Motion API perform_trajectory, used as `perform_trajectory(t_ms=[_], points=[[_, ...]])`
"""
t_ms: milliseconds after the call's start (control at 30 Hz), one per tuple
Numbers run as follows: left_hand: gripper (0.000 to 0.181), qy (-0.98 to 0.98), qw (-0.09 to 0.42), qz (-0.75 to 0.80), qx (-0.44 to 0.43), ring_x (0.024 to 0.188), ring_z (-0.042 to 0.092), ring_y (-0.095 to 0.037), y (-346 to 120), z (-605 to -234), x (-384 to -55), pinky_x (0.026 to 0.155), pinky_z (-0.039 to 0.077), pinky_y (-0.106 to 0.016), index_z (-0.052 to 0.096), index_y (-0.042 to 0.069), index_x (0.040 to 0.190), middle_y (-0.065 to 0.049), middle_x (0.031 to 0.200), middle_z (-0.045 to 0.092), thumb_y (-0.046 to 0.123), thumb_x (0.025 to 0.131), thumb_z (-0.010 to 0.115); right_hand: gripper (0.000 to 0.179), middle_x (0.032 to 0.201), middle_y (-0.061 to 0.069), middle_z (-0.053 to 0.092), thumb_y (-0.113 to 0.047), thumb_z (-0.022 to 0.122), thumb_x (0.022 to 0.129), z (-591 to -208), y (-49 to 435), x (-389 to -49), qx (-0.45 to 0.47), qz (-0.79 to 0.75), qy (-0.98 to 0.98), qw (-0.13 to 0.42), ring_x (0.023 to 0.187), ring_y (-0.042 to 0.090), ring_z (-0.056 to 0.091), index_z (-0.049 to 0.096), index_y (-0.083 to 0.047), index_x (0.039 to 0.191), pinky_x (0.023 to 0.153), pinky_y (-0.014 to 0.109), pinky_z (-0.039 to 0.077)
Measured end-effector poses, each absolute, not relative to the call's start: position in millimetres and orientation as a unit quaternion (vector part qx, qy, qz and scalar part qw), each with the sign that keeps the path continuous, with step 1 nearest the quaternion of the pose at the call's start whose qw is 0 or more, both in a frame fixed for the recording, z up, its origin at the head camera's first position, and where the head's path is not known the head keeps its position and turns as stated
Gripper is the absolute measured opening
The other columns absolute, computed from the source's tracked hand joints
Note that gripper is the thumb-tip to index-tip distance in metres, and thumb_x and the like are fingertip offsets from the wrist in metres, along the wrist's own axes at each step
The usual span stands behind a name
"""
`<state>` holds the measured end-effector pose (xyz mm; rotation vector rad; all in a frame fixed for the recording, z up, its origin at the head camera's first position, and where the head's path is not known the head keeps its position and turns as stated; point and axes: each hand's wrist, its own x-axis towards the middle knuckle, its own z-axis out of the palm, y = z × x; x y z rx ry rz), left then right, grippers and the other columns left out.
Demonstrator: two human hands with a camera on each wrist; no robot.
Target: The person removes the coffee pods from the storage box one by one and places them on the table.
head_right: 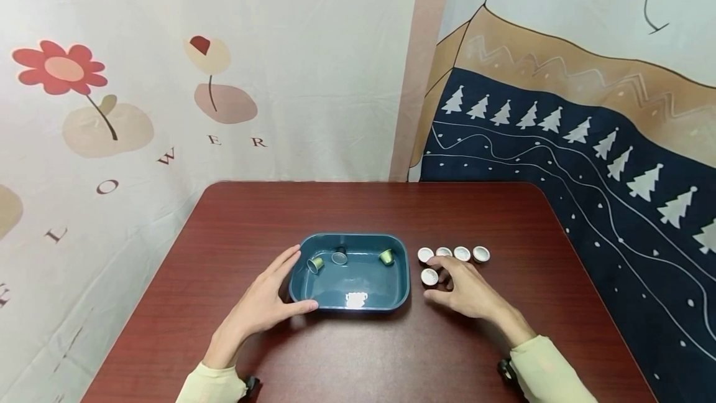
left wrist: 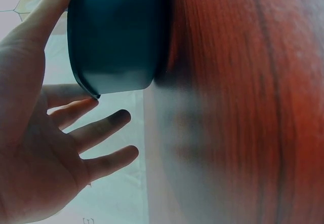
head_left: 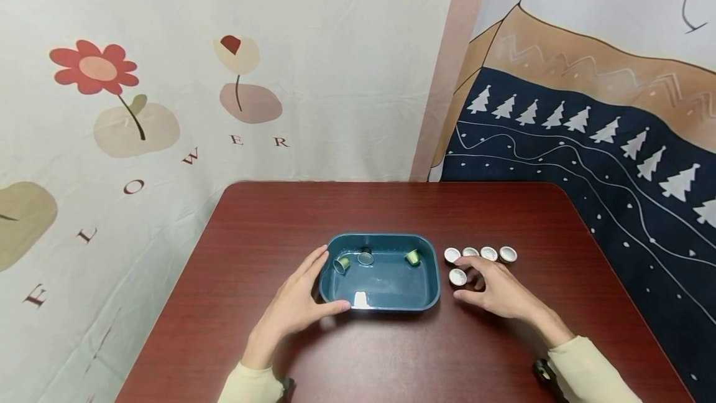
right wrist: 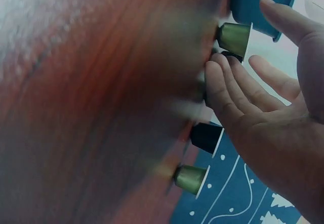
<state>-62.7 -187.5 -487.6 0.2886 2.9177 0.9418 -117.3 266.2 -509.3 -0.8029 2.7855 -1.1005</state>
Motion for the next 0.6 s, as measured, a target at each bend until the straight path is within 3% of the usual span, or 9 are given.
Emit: perform_trajectory(t_ms=[133, 300, 600], points=[[0.123, 0.947, 0.032, 0.306, 0.094, 0.165, 0.048, -0.039, -187.3, -487.2, -62.5, 0.128, 0.048, -0.068, 0.037, 0.014, 0.178, 0.000, 0.187, 0.034, 0.073, 0.084, 0.091, 0.060, 0.108, -0.004, 0.079, -0.027, 0.095, 0.092, -504.2, 269.6, -114.8, -0.262, -0.338, 0.904, 0.019, 0.090, 0.008, 0.075, 0.070, -0.005, 0.142, 0.079, 0.029, 0.065], [0.123, 0.946, 0.027, 0.307, 0.098, 0.165, 0.049, -0.039, -187.3, -487.1, -62.3, 0.128, 0.048, -0.067, 0.038, 0.013, 0.177, -0.001, 0.187, 0.034, 0.073, 0.084, 0.091, 0.060, 0.124, 0.001, 0.077, -0.034, 0.093, 0.095, -495.6, 272.6, -111.6, -0.254, -0.318, 0.913, 0.019, 0.100, 0.016, 0.074, 0.070, -0.009, 0.144, 0.085, 0.032, 0.064], [0.122, 0.946, 0.019, 0.307, 0.099, 0.163, 0.051, -0.039, -187.3, -487.6, -61.1, 0.126, 0.050, -0.068, 0.039, 0.013, 0.177, 0.000, 0.186, 0.036, 0.071, 0.084, 0.092, 0.061, 0.141, 0.006, 0.074, -0.038, 0.090, 0.098, -483.3, 270.4, -114.1, -0.248, -0.295, 0.923, 0.003, 0.124, 0.025, 0.072, 0.069, -0.009, 0.148, 0.107, 0.048, 0.061]])
